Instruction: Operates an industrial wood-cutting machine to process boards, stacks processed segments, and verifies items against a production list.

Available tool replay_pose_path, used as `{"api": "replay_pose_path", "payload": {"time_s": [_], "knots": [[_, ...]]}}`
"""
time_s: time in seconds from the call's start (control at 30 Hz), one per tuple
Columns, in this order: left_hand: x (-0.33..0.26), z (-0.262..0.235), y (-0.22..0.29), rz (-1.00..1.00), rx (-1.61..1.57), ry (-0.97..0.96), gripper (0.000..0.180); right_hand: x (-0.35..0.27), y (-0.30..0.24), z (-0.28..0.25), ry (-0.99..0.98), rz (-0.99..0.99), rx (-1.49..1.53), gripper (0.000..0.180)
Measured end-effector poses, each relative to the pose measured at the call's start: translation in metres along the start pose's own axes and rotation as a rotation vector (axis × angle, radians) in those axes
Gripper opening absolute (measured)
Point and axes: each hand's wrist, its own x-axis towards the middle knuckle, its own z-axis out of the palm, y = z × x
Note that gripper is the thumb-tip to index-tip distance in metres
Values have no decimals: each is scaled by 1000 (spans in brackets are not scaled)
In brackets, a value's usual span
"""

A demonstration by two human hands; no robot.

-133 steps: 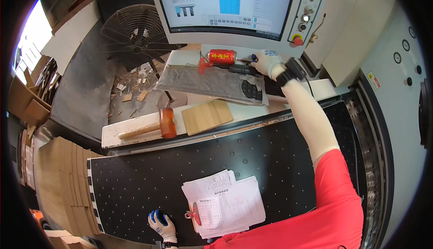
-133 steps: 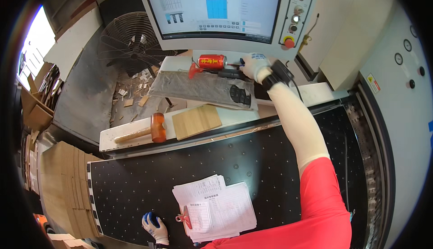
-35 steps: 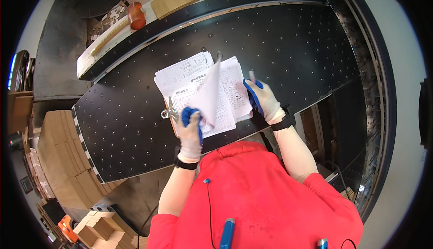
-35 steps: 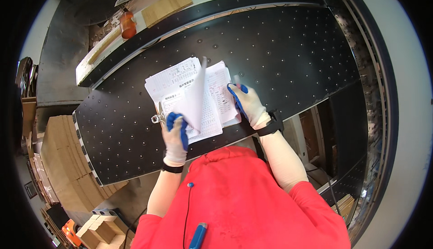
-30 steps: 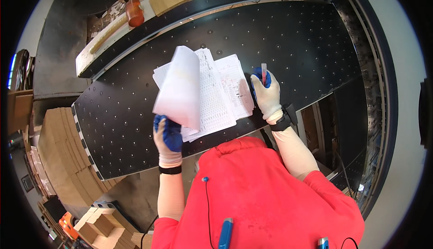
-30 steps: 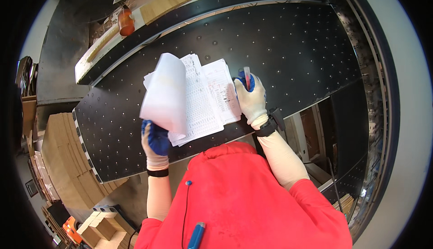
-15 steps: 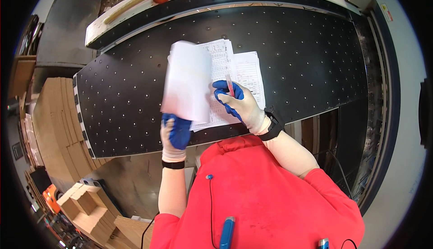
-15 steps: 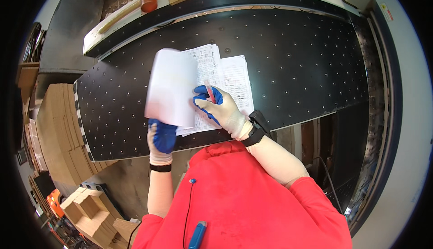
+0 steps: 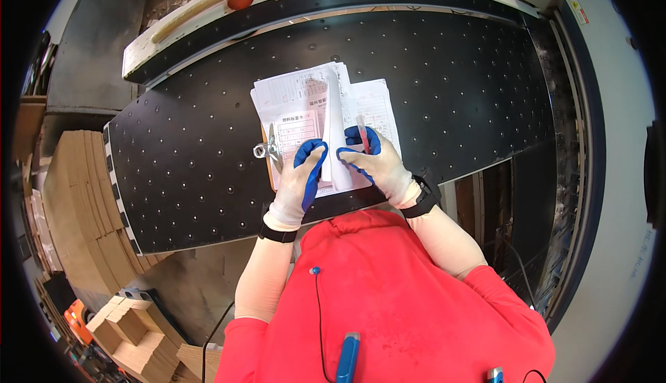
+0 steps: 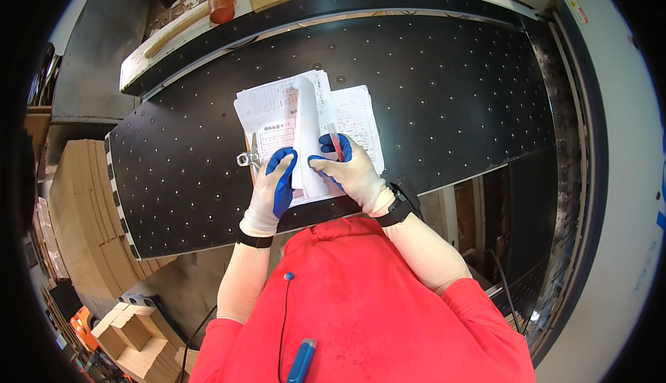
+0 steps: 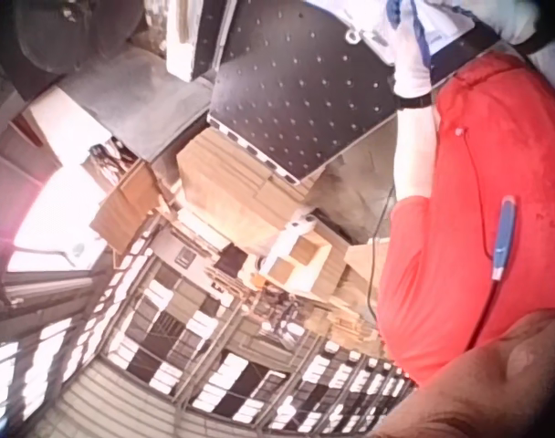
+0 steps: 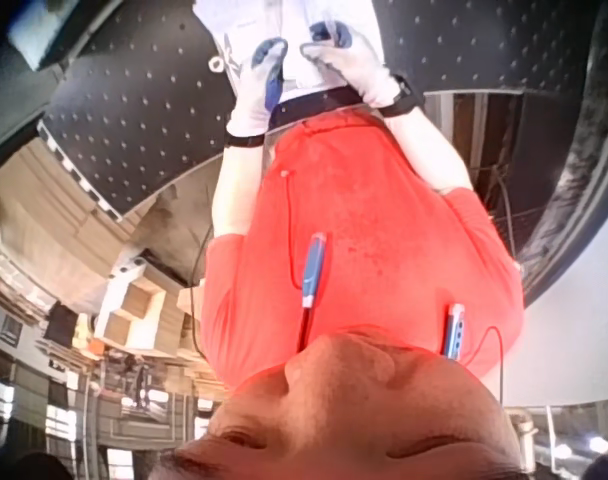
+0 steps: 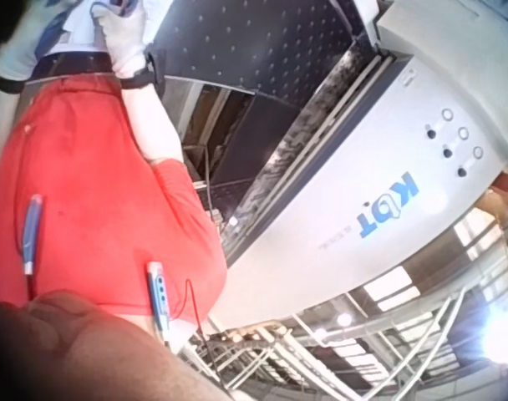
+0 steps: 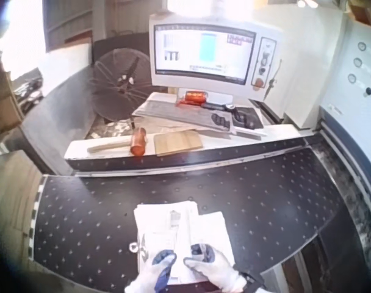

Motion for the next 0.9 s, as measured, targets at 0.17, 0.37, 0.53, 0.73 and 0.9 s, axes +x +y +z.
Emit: {"api": "replay_pose_path", "payload": {"time_s": [0.17, 0.37, 0.53, 0.73, 0.9], "knots": [[8, -17, -19, 659, 721, 96, 26, -7, 2, -14, 13, 47, 90, 34], [-7, -82, -20, 23, -516, 387, 23, 5, 13, -87, 318, -45, 248, 33], [-48, -217, -68, 16, -18, 632, 28, 4, 4, -126, 535, -40, 13, 29], [-69, -245, -91, 19, 501, 839, 30, 14, -3, -124, 432, -30, -77, 27], [-58, -231, -109, 268, 1096, 885, 34, 27, 9, -122, 374, -106, -440, 22]]}}
